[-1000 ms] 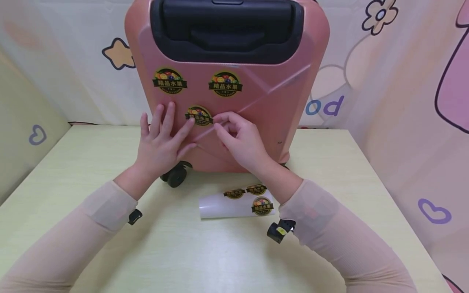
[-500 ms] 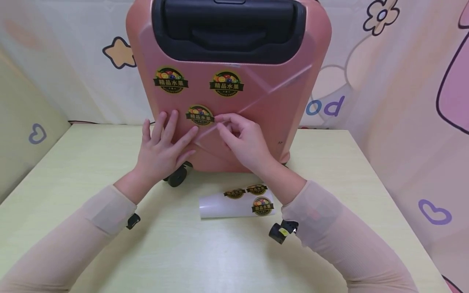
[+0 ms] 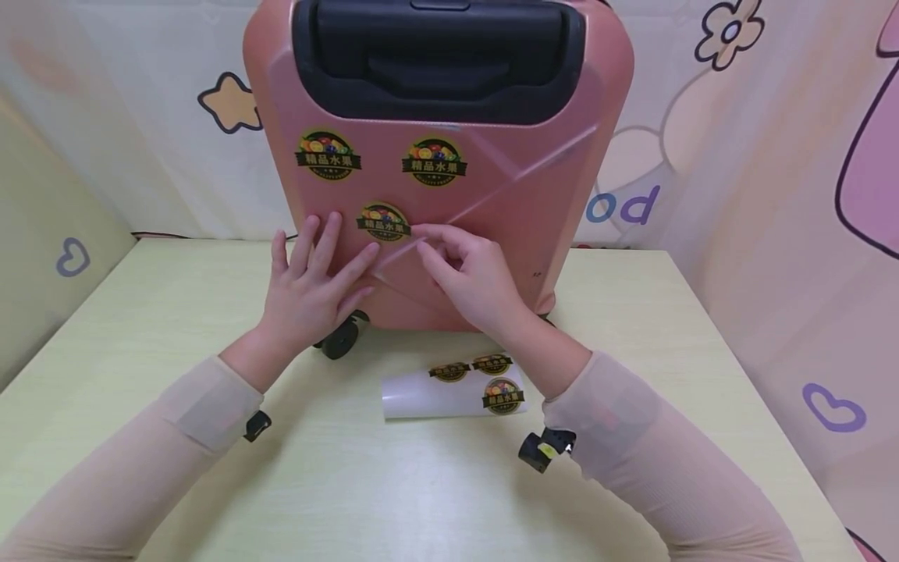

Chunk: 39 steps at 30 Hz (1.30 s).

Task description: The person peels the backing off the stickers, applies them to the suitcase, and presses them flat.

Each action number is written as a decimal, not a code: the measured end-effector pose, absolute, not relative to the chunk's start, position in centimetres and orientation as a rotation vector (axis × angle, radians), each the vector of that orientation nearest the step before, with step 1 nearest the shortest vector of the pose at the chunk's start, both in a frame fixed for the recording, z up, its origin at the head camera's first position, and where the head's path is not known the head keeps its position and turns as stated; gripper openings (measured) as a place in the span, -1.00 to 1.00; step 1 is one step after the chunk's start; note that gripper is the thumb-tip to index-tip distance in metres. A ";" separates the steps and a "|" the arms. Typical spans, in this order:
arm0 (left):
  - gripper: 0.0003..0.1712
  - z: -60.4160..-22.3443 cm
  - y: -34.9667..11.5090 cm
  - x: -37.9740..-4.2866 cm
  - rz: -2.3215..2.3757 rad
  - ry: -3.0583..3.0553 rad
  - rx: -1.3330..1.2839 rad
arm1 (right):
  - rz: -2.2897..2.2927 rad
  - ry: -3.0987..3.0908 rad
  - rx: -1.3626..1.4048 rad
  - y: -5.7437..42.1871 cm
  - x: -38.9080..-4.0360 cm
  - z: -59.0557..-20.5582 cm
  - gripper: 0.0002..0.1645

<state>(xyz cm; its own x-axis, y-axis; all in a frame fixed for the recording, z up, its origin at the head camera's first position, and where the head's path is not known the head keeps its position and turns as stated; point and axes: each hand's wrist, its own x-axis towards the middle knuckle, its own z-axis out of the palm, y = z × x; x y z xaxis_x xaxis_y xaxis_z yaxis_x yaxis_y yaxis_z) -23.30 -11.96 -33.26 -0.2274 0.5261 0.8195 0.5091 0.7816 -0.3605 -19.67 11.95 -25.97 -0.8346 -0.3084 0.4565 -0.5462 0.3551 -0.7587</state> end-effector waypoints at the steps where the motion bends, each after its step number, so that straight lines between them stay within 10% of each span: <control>1: -0.40 -33.2 -11.9 -23.3 0.002 -1.854 -0.794 | 1.475 -2.384 0.765 11.9 -19.7 -26.0 -0.68; 20: -0.17 -30.5 -10.1 -24.4 0.011 -1.831 -0.745 | 1.526 -2.331 0.749 11.5 -19.7 -26.0 -0.72; 39: -0.39 -31.1 -11.9 -24.6 0.138 -1.748 -0.930 | 1.316 -2.287 0.739 11.6 -19.1 -25.7 -0.71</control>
